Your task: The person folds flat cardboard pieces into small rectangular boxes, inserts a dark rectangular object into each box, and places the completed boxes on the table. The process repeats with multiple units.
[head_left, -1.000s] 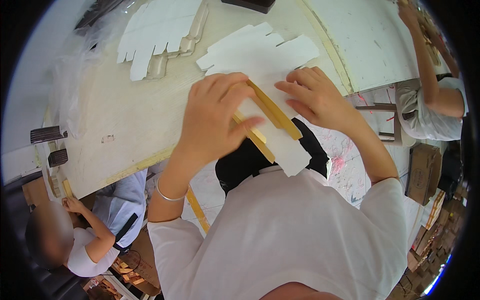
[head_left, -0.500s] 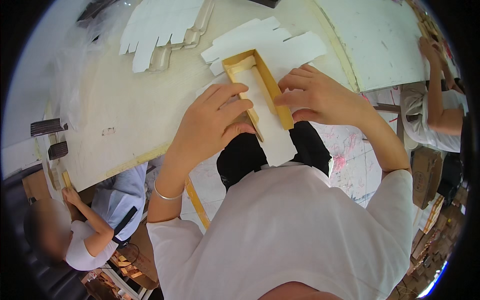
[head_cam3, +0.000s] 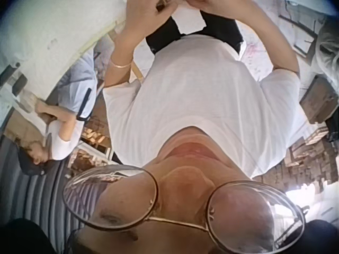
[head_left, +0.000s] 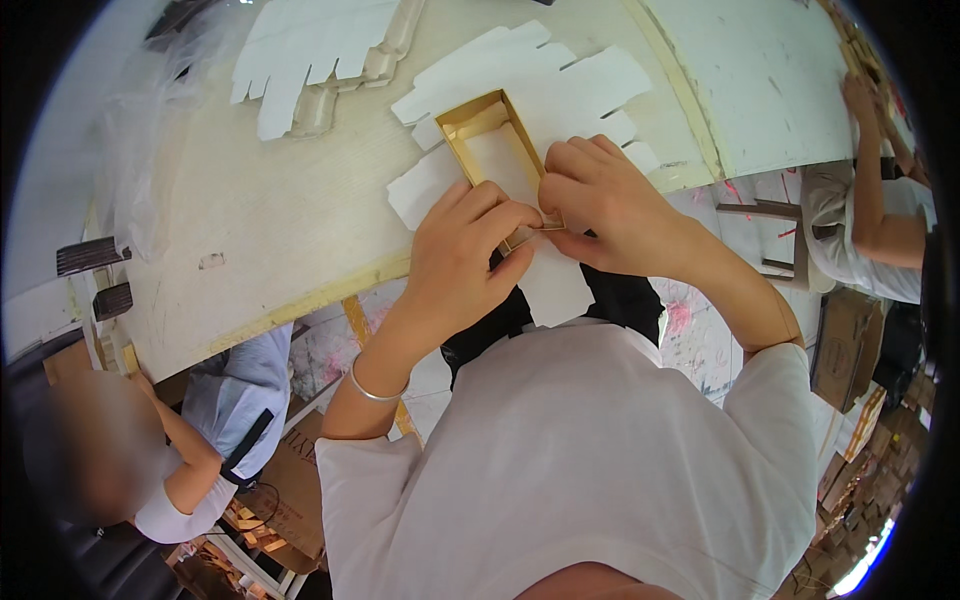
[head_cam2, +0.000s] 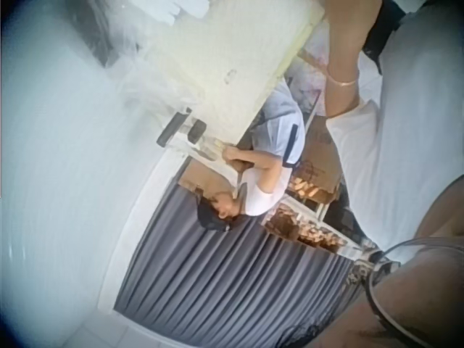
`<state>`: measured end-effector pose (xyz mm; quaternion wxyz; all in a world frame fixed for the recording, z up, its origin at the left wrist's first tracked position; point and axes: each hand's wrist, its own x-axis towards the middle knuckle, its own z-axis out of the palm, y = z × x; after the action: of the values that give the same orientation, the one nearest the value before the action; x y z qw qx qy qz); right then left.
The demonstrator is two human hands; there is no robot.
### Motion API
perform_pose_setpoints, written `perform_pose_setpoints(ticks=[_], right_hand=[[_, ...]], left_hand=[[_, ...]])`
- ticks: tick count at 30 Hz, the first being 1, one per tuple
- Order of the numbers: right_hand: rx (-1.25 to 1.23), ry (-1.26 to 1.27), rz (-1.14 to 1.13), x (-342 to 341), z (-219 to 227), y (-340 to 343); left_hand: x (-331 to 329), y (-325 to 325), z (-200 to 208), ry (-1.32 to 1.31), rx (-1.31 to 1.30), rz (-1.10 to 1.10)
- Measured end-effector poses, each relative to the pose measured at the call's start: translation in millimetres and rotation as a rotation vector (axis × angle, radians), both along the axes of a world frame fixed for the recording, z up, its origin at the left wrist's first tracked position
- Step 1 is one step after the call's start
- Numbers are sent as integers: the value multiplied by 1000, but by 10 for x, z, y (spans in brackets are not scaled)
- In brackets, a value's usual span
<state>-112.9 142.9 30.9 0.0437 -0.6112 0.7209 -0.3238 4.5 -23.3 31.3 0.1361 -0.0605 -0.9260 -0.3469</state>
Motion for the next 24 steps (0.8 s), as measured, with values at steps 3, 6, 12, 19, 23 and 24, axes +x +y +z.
perform_pose_setpoints(ticks=[3,6,12,19,23,24], right_hand=[[51,-12,7,17,59,94],[3,144,29,113,113,263],[-209,62,13,145,-172,209],[-228,-548,-173,284,-69,-18],[-264,43,-226,320,-191,-18],[-275,205,-241,321,-204,-19]], left_hand=[[48,10,-104,-39,179,67],[60,-8,-112,-72,258,81],[52,-104,35,-159,289,-32],[96,-63,-156,-33,524,14],[72,9,-202,62,555,93],[75,5,-151,40,442,106]])
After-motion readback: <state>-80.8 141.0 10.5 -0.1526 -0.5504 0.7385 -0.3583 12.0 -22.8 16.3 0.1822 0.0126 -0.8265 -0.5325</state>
